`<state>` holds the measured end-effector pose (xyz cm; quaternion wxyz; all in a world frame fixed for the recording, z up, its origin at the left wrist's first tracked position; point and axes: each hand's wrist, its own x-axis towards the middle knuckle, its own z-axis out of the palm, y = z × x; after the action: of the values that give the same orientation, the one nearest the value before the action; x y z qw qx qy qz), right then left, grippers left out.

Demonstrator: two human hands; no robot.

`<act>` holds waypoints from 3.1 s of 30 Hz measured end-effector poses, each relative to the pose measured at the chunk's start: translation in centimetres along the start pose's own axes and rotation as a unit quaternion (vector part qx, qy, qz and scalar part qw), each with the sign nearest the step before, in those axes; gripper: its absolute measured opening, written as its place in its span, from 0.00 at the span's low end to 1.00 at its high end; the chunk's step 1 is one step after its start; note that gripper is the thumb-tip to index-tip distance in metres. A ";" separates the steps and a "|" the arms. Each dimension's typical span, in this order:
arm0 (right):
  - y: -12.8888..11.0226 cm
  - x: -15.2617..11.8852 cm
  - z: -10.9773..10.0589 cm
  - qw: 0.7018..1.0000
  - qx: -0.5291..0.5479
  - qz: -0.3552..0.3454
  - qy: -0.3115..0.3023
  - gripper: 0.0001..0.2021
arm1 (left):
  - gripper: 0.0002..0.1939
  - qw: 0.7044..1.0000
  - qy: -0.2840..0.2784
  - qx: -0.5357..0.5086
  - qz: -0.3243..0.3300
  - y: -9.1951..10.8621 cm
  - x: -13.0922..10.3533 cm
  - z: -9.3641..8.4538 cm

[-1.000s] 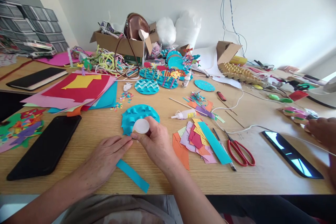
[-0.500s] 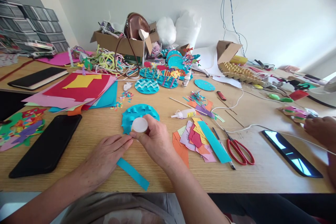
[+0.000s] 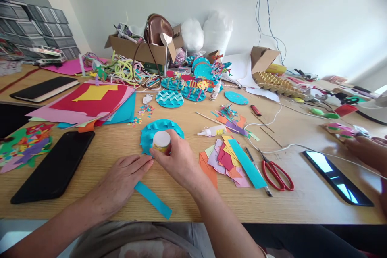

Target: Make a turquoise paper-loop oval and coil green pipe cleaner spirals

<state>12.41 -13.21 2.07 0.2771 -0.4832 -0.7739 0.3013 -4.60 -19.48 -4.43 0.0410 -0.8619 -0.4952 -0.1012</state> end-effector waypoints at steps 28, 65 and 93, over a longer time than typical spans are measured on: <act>-0.1 0.5 0.0 0.999 0.007 -0.050 0.016 0.10 | 0.20 1.000 0.004 0.005 0.001 0.0 0.0 0.2; -0.5 0.4 0.0 0.998 0.020 -0.057 0.021 0.11 | 0.19 1.000 -0.024 -0.002 -0.004 0.1 0.2 -0.3; -0.4 0.8 -0.3 1.000 0.024 0.002 0.015 0.13 | 0.18 0.999 -0.033 -0.002 -0.003 0.2 0.3 -0.7</act>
<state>12.11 -12.59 2.64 0.2997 -0.4825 -0.7610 0.3135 -4.35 -19.48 -3.70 0.0226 -0.8632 -0.4988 -0.0740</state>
